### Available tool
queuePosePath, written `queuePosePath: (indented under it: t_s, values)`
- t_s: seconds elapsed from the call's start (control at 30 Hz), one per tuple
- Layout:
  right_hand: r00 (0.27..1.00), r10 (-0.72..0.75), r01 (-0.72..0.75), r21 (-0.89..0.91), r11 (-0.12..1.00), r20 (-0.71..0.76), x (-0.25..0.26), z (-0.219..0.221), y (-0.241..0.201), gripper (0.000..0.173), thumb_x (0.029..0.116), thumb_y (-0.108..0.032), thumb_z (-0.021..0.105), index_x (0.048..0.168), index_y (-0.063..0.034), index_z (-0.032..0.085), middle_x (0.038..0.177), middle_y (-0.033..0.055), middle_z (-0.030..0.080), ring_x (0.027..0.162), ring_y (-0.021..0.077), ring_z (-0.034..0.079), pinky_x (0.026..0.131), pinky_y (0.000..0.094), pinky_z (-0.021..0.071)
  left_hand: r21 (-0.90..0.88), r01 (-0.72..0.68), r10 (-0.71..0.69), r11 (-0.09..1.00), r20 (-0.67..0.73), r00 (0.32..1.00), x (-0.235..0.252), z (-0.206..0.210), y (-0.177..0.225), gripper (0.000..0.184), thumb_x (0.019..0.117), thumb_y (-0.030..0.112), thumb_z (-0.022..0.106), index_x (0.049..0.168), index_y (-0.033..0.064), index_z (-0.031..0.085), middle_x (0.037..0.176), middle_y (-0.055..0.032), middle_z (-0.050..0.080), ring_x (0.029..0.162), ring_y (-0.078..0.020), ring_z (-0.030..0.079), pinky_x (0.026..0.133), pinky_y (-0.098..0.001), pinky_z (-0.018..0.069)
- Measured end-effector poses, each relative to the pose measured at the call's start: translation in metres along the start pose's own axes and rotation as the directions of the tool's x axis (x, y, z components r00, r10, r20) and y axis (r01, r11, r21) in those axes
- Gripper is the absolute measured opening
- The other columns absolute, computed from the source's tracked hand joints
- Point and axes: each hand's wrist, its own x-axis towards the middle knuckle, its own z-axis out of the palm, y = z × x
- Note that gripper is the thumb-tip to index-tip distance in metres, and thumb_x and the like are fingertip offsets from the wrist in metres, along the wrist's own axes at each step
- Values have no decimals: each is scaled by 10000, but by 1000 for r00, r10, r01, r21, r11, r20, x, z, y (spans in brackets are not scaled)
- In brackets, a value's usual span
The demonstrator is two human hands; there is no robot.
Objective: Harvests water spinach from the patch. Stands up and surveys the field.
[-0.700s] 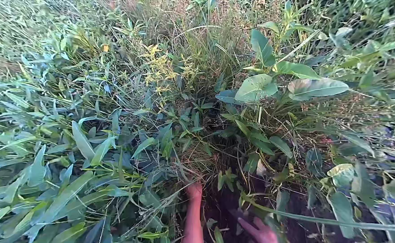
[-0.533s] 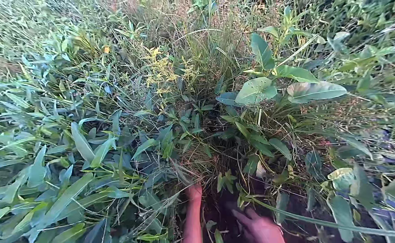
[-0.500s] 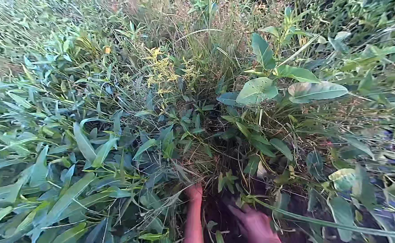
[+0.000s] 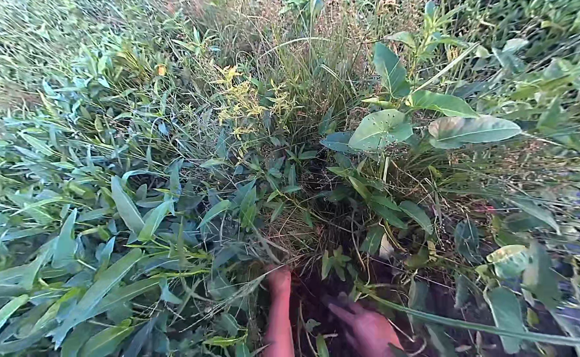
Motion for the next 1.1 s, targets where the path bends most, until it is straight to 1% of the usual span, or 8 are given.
queuePosePath:
  t_s: [0.17, 0.33, 0.53, 0.6, 0.67, 0.73, 0.97, 1.1]
  values:
    - [998, 1, 1, -21, 1000, 65, -35, -9, 8, 560, 954, -199, 663, 1488, -338, 566, 1393, 243, 599, 1094, 468, 672, 873, 686, 531, -318, 0, -34, 948, -101, 994, 3, -16, -8, 467, 933, 146, 774, 1250, -152, 602, 1160, -311, 678, 1089, -371, 673, 1003, -506, 523]
    - [989, 72, -60, -95, 994, 126, 10, -28, -38, 611, 942, -198, 661, 1509, -379, 523, 1436, 174, 590, 1157, 455, 645, 900, 686, 518, -449, 2, -95, 893, -186, 978, -4, -35, 2, 480, 923, 112, 781, 1275, -141, 574, 1157, -293, 661, 1012, -330, 663, 920, -480, 544]
    - [998, -61, 57, 192, 980, 15, -39, -86, -17, 622, 877, -270, 756, 1471, -322, 582, 1348, 112, 662, 1179, 308, 665, 1003, 559, 536, -516, 100, -270, 851, -266, 925, 10, -72, -31, 648, 923, 186, 794, 1410, -110, 485, 1354, -302, 589, 1253, -367, 586, 1078, -515, 465]
    - [988, -66, 128, 518, 846, -137, -48, -100, -6, 570, 873, -224, 749, 1429, -240, 623, 1262, 40, 708, 989, 158, 715, 865, 394, 613, -495, 104, -268, 863, -273, 924, 7, -74, -34, 601, 913, 208, 806, 1353, -112, 549, 1315, -293, 623, 1252, -364, 596, 1095, -520, 453]
    - [973, 56, 143, 772, 620, -224, -44, -112, -3, 519, 904, -188, 708, 1415, -147, 624, 1019, 53, 717, 598, 112, 591, 516, 294, 512, -461, 49, -171, 886, -226, 959, -3, -70, -26, 540, 923, 175, 790, 1328, -106, 569, 1287, -268, 651, 1246, -326, 616, 1110, -481, 456]
    - [970, 127, 124, 873, 471, -206, -40, -117, -1, 495, 947, -158, 670, 1435, -115, 599, 906, 67, 694, 517, 102, 517, 446, 250, 438, -289, -19, -13, 957, -106, 994, -17, -62, -17, 544, 943, 209, 771, 1338, -106, 570, 1300, -269, 654, 1275, -335, 614, 1131, -478, 454]
    - [970, 18, 181, 770, 612, -242, -68, -90, -2, 557, 899, -129, 695, 1446, -131, 593, 926, 67, 701, 586, 137, 594, 510, 315, 523, 258, -242, 205, 935, 162, 965, -24, 10, 33, 628, 942, 437, 720, 1319, -58, 634, 1368, -281, 612, 1341, -414, 548, 1170, -553, 390]
    - [959, -89, 242, 608, 756, -271, -99, -73, 10, 541, 906, -117, 737, 1428, -70, 602, 1292, 116, 697, 1021, 189, 718, 895, 414, 606, 352, -211, 153, 912, 185, 971, -12, 28, 46, 523, 949, 318, 703, 1327, -38, 639, 1382, -262, 612, 1340, -394, 551, 1165, -555, 380]
